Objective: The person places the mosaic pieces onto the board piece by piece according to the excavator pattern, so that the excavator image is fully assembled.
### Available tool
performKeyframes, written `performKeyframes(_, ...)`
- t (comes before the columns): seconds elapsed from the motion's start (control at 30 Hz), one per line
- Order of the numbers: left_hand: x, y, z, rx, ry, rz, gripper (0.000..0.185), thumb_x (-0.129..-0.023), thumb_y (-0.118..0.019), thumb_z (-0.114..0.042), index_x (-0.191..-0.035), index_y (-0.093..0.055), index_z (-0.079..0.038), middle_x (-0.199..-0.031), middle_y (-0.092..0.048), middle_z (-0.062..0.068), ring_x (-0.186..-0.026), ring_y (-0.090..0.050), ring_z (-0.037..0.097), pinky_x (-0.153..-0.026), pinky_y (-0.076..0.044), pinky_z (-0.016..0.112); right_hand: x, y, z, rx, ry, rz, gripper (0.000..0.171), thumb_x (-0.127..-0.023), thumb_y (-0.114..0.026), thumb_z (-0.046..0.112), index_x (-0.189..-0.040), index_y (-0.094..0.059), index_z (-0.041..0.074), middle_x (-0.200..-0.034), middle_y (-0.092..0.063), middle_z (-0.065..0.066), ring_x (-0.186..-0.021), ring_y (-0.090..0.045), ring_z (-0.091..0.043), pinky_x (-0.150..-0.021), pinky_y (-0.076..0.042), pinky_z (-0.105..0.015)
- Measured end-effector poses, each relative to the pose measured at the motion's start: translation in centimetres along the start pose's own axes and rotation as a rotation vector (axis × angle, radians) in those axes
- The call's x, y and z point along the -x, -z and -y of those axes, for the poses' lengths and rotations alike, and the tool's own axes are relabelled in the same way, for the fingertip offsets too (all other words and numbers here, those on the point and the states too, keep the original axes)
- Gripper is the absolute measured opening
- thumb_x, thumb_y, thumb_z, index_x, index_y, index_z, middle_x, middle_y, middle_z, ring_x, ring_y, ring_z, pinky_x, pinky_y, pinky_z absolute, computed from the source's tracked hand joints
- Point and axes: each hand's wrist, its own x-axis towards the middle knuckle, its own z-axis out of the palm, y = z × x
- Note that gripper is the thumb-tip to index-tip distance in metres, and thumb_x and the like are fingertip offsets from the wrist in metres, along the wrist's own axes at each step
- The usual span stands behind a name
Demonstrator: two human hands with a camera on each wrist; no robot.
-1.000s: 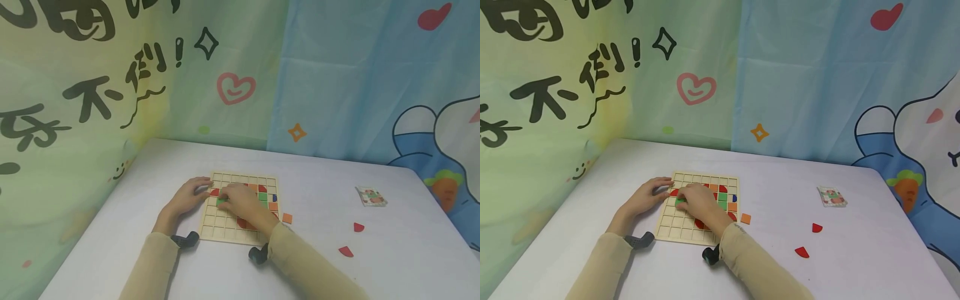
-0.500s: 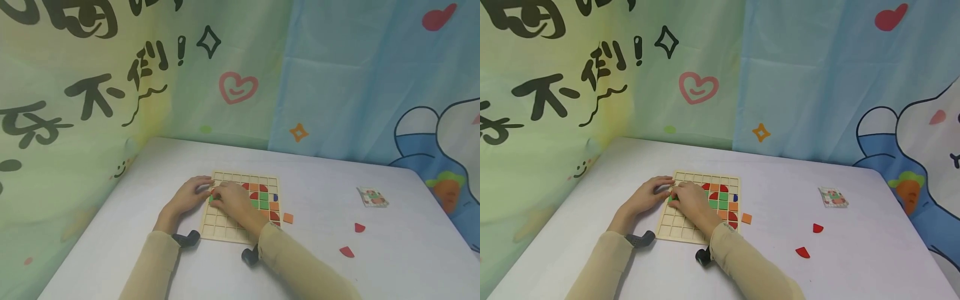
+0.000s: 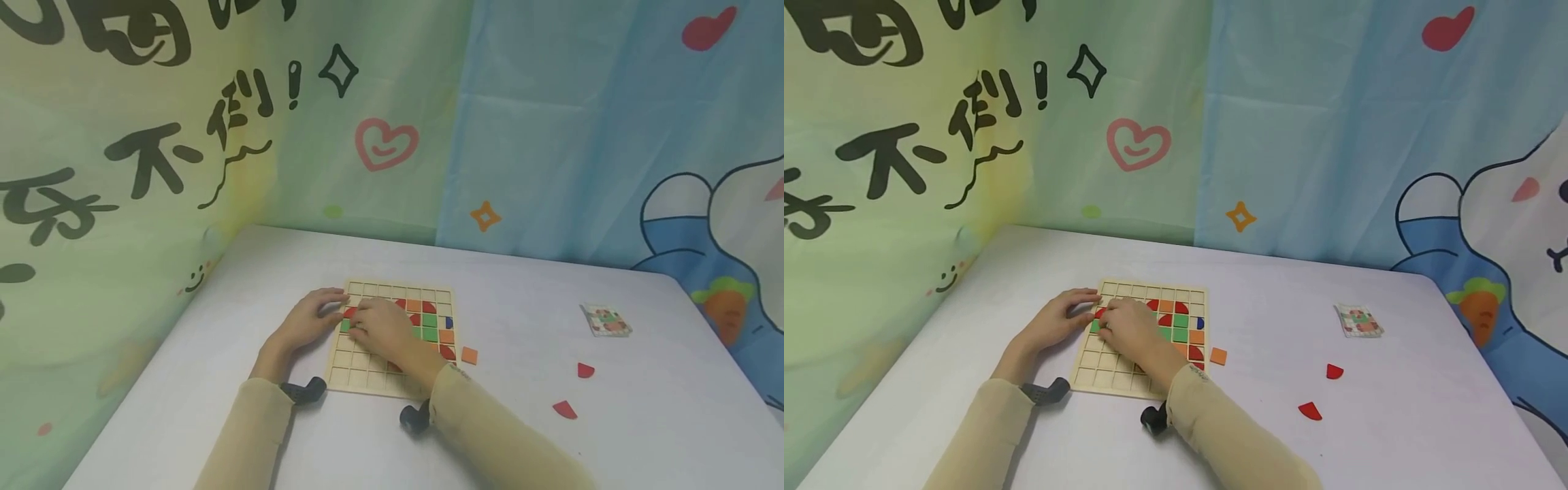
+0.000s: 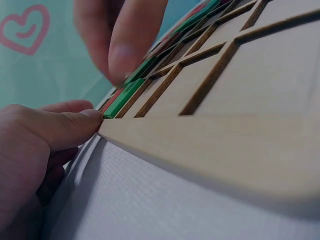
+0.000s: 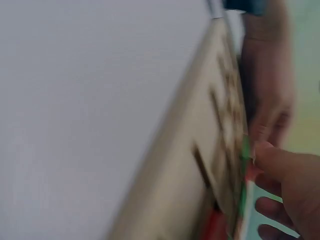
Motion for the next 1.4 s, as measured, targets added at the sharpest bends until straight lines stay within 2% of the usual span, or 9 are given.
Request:
performKeyframes(0.1,-0.1,-0.2,-0.1,0.001,0.016,0.003,0.041,-0.090,-0.064,-0.024,-0.129,-0.059,-0.016,-0.145,-0.047,0.006,-0.140,-0.034,0.031,-0.117,-0.023,0.054,1.6,1.2,-1.1,-0.054,-0.021,-0.001,0.017,-0.089,-0.064,0.032,-0.096,-0.075,0.021,-0.100,-0.069,0.005,-0.098,-0.063,-0.014,-0.086,-0.055,-0.030)
performKeyframes(0.23,-0.1,-0.3,-0.2,0.006,0.044,-0.001,0.042,-0.089,-0.064,-0.024,-0.130,-0.058,-0.017,-0.146,-0.045,0.005,-0.141,-0.031,0.031,-0.117,-0.021,0.054,5.0,2.8,-3.6,-0.173,-0.163,0.022,0.020,-0.088,-0.066,0.031,-0.101,-0.074,0.018,-0.107,-0.067,0.001,-0.107,-0.060,-0.021,-0.091,-0.053,-0.038)
performKeyframes(0.33,0.0,-0.2,-0.1,0.005,0.056,0.001,0.043,-0.089,-0.064,-0.025,-0.131,-0.057,-0.017,-0.147,-0.044,0.005,-0.142,-0.030,0.031,-0.118,-0.020,0.054,8.0,3.5,-5.9,-0.216,-0.282,0.033,0.027,-0.086,-0.069,0.031,-0.107,-0.072,0.015,-0.110,-0.065,-0.002,-0.111,-0.057,-0.024,-0.097,-0.050,-0.042)
performKeyframes(0.43,0.2,0.1,0.0,-0.004,0.055,-0.002,0.043,-0.089,-0.064,-0.024,-0.131,-0.057,-0.016,-0.147,-0.044,0.005,-0.142,-0.030,0.032,-0.117,-0.021,0.055,10.7,3.6,-8.1,-0.251,-0.373,0.025,0.033,-0.084,-0.071,0.031,-0.111,-0.070,0.012,-0.110,-0.064,-0.004,-0.109,-0.057,-0.026,-0.097,-0.049,-0.046)
performKeyframes(0.53,0.3,0.2,0.0,-0.008,0.051,-0.009,0.042,-0.089,-0.064,-0.023,-0.130,-0.058,-0.015,-0.146,-0.045,0.006,-0.141,-0.031,0.032,-0.117,-0.022,0.054,13.0,3.3,-9.7,-0.272,-0.449,0.039,0.040,-0.083,-0.071,0.036,-0.116,-0.068,0.013,-0.113,-0.063,-0.005,-0.113,-0.056,-0.028,-0.098,-0.048,-0.050)
performKeyframes(0.67,0.3,0.3,0.2,-0.011,0.034,-0.016,0.042,-0.090,-0.064,-0.023,-0.130,-0.058,-0.014,-0.145,-0.046,0.007,-0.140,-0.033,0.032,-0.117,-0.022,0.053,14.6,2.8,-10.6,-0.283,-0.467,0.054,0.047,-0.080,-0.074,0.040,-0.120,-0.065,0.017,-0.116,-0.062,-0.005,-0.117,-0.055,-0.028,-0.099,-0.048,-0.051)
performKeyframes(0.77,0.2,0.1,0.3,-0.009,0.018,-0.013,0.042,-0.090,-0.063,-0.023,-0.130,-0.058,-0.013,-0.145,-0.046,0.008,-0.140,-0.033,0.033,-0.117,-0.022,0.053,15.1,2.7,-10.8,-0.279,-0.461,0.051,0.047,-0.078,-0.076,0.037,-0.120,-0.066,0.017,-0.116,-0.062,-0.005,-0.117,-0.054,-0.027,-0.099,-0.048,-0.051)
performKeyframes(1.13,0.0,-0.2,-0.2,-0.002,0.010,-0.017,0.041,-0.089,-0.064,-0.021,-0.129,-0.058,-0.012,-0.144,-0.047,0.009,-0.139,-0.034,0.033,-0.117,-0.023,0.053,15.7,2.7,-10.9,-0.232,-0.423,0.010,0.030,-0.079,-0.077,0.028,-0.105,-0.073,0.015,-0.105,-0.062,-0.001,-0.106,-0.055,-0.022,-0.093,-0.052,-0.046)
performKeyframes(1.4,0.2,-0.2,-0.1,-0.002,0.011,-0.021,0.042,-0.088,-0.064,-0.021,-0.129,-0.058,-0.012,-0.143,-0.048,0.011,-0.138,-0.035,0.034,-0.116,-0.026,0.054,15.4,2.4,-11.1,-0.201,-0.393,0.014,0.029,-0.081,-0.074,0.030,-0.106,-0.072,0.015,-0.103,-0.065,0.001,-0.105,-0.057,-0.021,-0.093,-0.052,-0.044)
